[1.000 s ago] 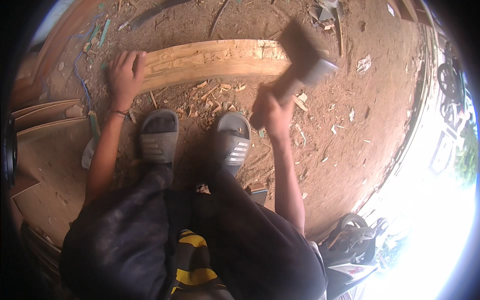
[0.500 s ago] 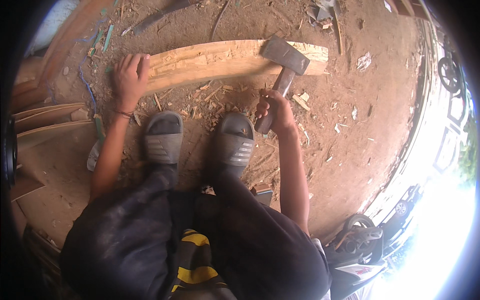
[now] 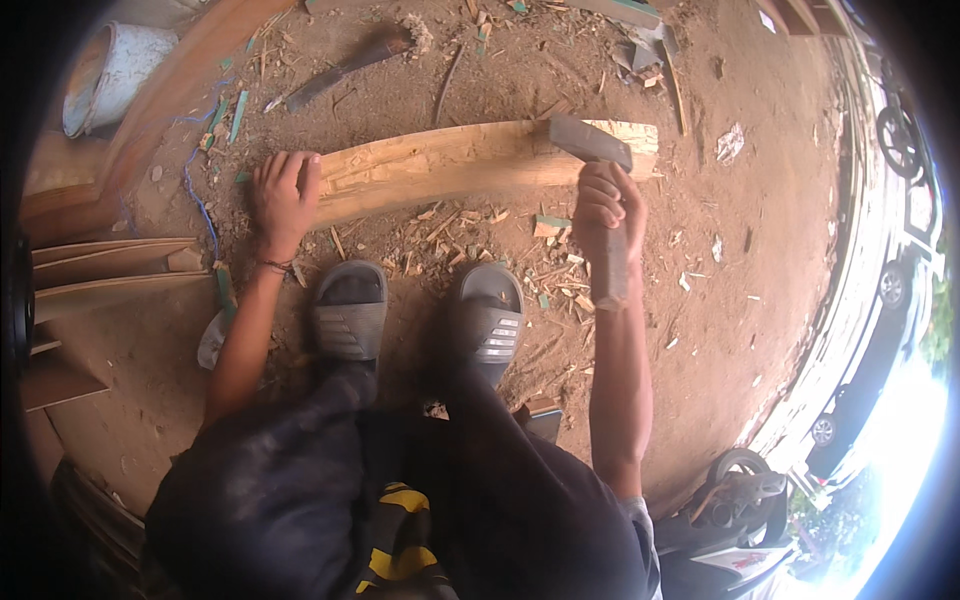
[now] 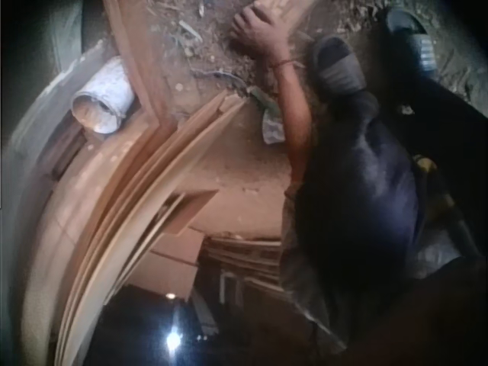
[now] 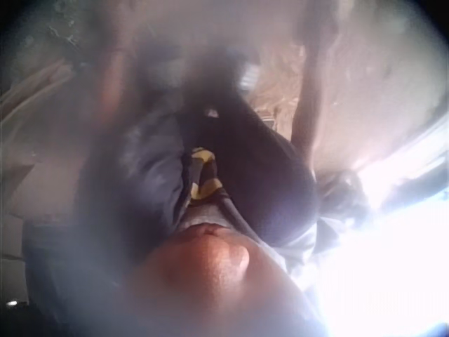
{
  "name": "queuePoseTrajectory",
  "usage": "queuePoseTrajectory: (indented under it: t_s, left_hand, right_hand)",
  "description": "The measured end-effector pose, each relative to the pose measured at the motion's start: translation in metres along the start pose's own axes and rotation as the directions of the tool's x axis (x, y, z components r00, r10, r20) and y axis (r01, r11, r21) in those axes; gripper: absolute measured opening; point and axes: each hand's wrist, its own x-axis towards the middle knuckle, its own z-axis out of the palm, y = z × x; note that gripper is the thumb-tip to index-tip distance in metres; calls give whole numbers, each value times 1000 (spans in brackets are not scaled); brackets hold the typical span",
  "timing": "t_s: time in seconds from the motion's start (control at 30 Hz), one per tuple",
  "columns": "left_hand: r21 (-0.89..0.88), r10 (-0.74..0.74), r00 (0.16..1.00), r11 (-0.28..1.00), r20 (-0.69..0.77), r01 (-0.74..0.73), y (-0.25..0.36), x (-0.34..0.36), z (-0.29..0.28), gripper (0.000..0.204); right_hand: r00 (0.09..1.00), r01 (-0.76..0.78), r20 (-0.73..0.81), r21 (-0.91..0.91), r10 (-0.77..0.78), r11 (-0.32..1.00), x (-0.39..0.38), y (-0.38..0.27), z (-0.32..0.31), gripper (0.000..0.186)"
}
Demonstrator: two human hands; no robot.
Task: The person uses a small axe to repeatedly strike and shape a piece of wood placed on the ground. They hold the wood steady with one hand while striking with the other, removing wood chips and gradually refining the surface.
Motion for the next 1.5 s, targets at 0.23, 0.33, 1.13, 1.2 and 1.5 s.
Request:
queuePoseTrajectory:
  t_s: [0.23,0.33,1.13,1.2,1.5]
  left_hand:
    - [-20,-13,999,1000,39,14,-3,-2,-1,25]
    - [-38,-2,1000,999,31,3,-4,-1,1,27]
    - [-26,14,1000,1000,-12,-14,-3,1,3,27]
    - [-47,8,1000,999,-11,-8,-2,2,1,26]
    - [-39,-15,1000,999,10,15,-2,5,-2,23]
  right_hand:
    - [885,427,428,-594,-181,682,-39,17,72,11]
    - [834,534,535,-717,-137,448,-45,30,130,16]
    - [661,149,328,-939,-675,-311,-17,76,102,18]
    - [688,245,424,-899,-588,-362,-6,72,91,20]
    - [682,-499,-324,-861,-655,-94,17,26,27,20]
